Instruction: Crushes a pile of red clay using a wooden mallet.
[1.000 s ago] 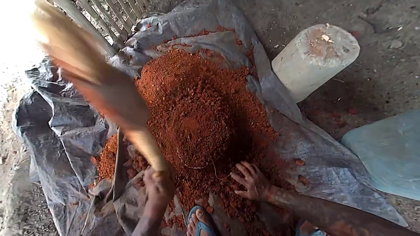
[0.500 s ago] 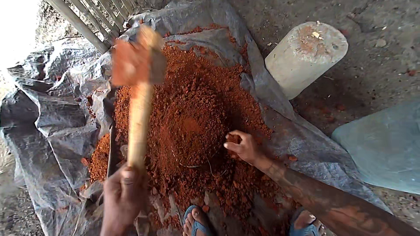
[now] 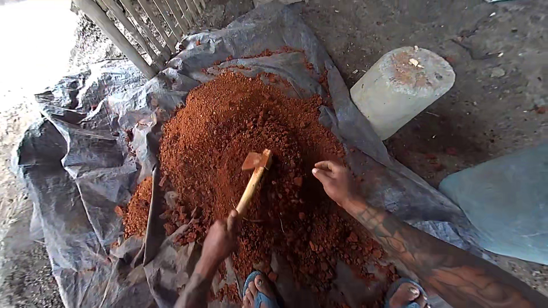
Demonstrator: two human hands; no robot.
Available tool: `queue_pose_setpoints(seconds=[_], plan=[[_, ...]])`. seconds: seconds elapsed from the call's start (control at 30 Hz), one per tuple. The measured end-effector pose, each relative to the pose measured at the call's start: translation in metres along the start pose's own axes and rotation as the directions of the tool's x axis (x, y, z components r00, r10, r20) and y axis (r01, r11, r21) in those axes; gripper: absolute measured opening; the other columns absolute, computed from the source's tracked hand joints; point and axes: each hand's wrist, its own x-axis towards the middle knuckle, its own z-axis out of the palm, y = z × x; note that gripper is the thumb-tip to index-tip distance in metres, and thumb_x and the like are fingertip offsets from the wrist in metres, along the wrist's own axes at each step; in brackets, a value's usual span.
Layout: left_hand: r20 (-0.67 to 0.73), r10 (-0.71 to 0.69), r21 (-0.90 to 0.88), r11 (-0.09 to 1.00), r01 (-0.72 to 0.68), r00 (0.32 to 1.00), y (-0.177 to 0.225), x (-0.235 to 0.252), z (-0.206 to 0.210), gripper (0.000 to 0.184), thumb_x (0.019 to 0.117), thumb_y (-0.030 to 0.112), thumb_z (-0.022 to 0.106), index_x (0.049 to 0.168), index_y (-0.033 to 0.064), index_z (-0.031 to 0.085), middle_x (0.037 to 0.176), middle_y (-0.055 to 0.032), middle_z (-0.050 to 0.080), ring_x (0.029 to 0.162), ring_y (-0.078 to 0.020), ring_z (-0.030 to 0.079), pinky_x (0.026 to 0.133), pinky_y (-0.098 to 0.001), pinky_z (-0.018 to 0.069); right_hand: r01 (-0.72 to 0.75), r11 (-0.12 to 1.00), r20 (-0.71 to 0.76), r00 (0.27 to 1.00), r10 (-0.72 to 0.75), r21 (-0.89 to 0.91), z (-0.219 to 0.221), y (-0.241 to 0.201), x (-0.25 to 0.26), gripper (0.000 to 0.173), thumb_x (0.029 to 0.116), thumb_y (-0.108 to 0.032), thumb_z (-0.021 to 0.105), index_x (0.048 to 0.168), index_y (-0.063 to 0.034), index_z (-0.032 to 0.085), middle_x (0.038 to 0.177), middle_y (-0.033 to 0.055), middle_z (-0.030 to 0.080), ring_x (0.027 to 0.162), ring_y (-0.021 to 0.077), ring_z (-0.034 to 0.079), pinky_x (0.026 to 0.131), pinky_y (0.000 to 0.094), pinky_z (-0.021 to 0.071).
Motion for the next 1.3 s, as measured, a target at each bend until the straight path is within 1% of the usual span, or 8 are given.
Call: queue_pose_setpoints(seconds=[0.33, 0.47, 0.63, 0.77, 0.93, 1.03, 1.1, 1.3], plan=[[-0.645, 0.519, -0.293, 0.51, -0.809, 0.561, 0.056, -0.057, -0.04, 0.061, 0.096, 0.079, 0.032, 0.082, 0.0259, 0.058, 0.056, 0.012, 0.049, 0.044, -0.0009, 0.047, 0.039, -0.0221, 0.0417, 0.063, 0.952, -0.12, 0.987, -0.103, -0.299, -0.023, 0.085, 0.011, 0.037, 0.1005, -0.025, 0.06, 0.125, 0.0026, 0.066, 0.134, 0.0255, 0.06, 0.123, 0.0379, 0.06, 0.105, 0.0522, 0.0476], [-0.133, 0.156, 0.084, 0.986, -0.146, 0.979, -0.007, -0.013, 0.031, 0.082, 0.1017, 0.071, 0.024, 0.096, 0.0019, 0.068, 0.072, -0.0134, 0.064, 0.068, -0.0294, 0.066, 0.064, -0.0527, 0.0551, 0.03, 0.945, -0.089, 0.994, -0.062, -0.326, -0.017, 0.083, 0.013, 0.038, 0.1015, -0.026, 0.06, 0.127, 0.001, 0.066, 0.135, 0.0237, 0.06, 0.126, 0.0374, 0.058, 0.108, 0.0508, 0.0456], [-0.034, 0.076, 0.042, 0.996, -0.074, 0.997, 0.018, -0.025, -0.009, 0.076, 0.1034, 0.063, 0.017, 0.085, 0.0083, 0.067, 0.068, -0.0056, 0.059, 0.063, -0.024, 0.06, 0.061, -0.0508, 0.0513, 0.049, 0.943, -0.062, 0.995, -0.073, -0.33, -0.014, 0.087, 0.006, 0.039, 0.1017, -0.028, 0.059, 0.128, 0.0006, 0.066, 0.139, 0.0221, 0.059, 0.131, 0.035, 0.056, 0.111, 0.0499, 0.0442], [-0.458, 0.425, -0.257, 0.778, -0.574, 0.781, 0.055, -0.064, -0.056, 0.07, 0.0953, 0.081, 0.03, 0.081, 0.0186, 0.059, 0.056, 0.0091, 0.049, 0.043, -0.0041, 0.046, 0.039, -0.0254, 0.0424, 0.06, 0.93, -0.051, 0.995, -0.084, -0.362, -0.01, 0.101, 0.005, 0.039, 0.1019, -0.027, 0.059, 0.128, 0.0013, 0.066, 0.14, 0.0228, 0.058, 0.131, 0.0362, 0.055, 0.111, 0.0501, 0.0443], [-0.69, 0.562, -0.276, 0.378, -0.884, 0.456, 0.063, -0.052, -0.039, 0.054, 0.0961, 0.077, 0.038, 0.087, 0.0289, 0.062, 0.06, 0.0137, 0.054, 0.047, -0.0002, 0.05, 0.043, -0.0201, 0.0435, 0.213, 0.868, 0.09, 0.977, -0.193, -0.448, -0.005, 0.118, 0.0, 0.059, 0.1015, -0.046, 0.052, 0.143, -0.0049, 0.058, 0.155, 0.0179, 0.049, 0.144, 0.0335, 0.045, 0.12, 0.0498, 0.0355], [-0.487, 0.459, -0.026, 0.843, -0.538, 0.743, -0.001, -0.03, 0.021, 0.074, 0.1015, 0.07, 0.031, 0.08, 0.0054, 0.062, 0.054, -0.0011, 0.052, 0.044, -0.0124, 0.053, 0.043, -0.0332, 0.0472, 0.323, 0.798, 0.277, 0.939, -0.203, -0.509, 0.004, 0.125, -0.016, 0.078, 0.0976, -0.065, 0.047, 0.151, -0.0074, 0.051, 0.161, 0.0193, 0.04, 0.153, 0.0374, 0.031, 0.126, 0.0524, 0.0241], [-0.03, 0.071, 0.101, 0.993, -0.068, 0.997, -0.02, -0.017, 0.042, 0.078, 0.1037, 0.066, 0.026, 0.096, 0.001, 0.067, 0.075, -0.0142, 0.064, 0.072, -0.0316, 0.066, 0.07, -0.0556, 0.0542, 0.407, 0.751, 0.364, 0.901, -0.236, -0.52, 0.013, 0.133, -0.037, 0.091, 0.0929, -0.075, 0.045, 0.152, -0.0063, 0.049, 0.162, 0.0213, 0.037, 0.155, 0.0414, 0.024, 0.126, 0.0543, 0.0215], [-0.175, 0.208, -0.272, 0.929, -0.25, 0.962, 0.013, -0.049, 0.006, 0.081, 0.0911, 0.086, 0.021, 0.073, 0.0165, 0.06, 0.055, 0.0058, 0.051, 0.045, -0.0081, 0.049, 0.043, -0.0304, 0.0447, 0.586, 0.629, 0.426, 0.808, -0.407, -0.511, 0.028, 0.152, -0.092, 0.106, 0.0799, -0.092, 0.043, 0.153, -0.0154, 0.05, 0.157, 0.0253, 0.043, 0.15, 0.0452, 0.033, 0.12, 0.0611, 0.0317]])
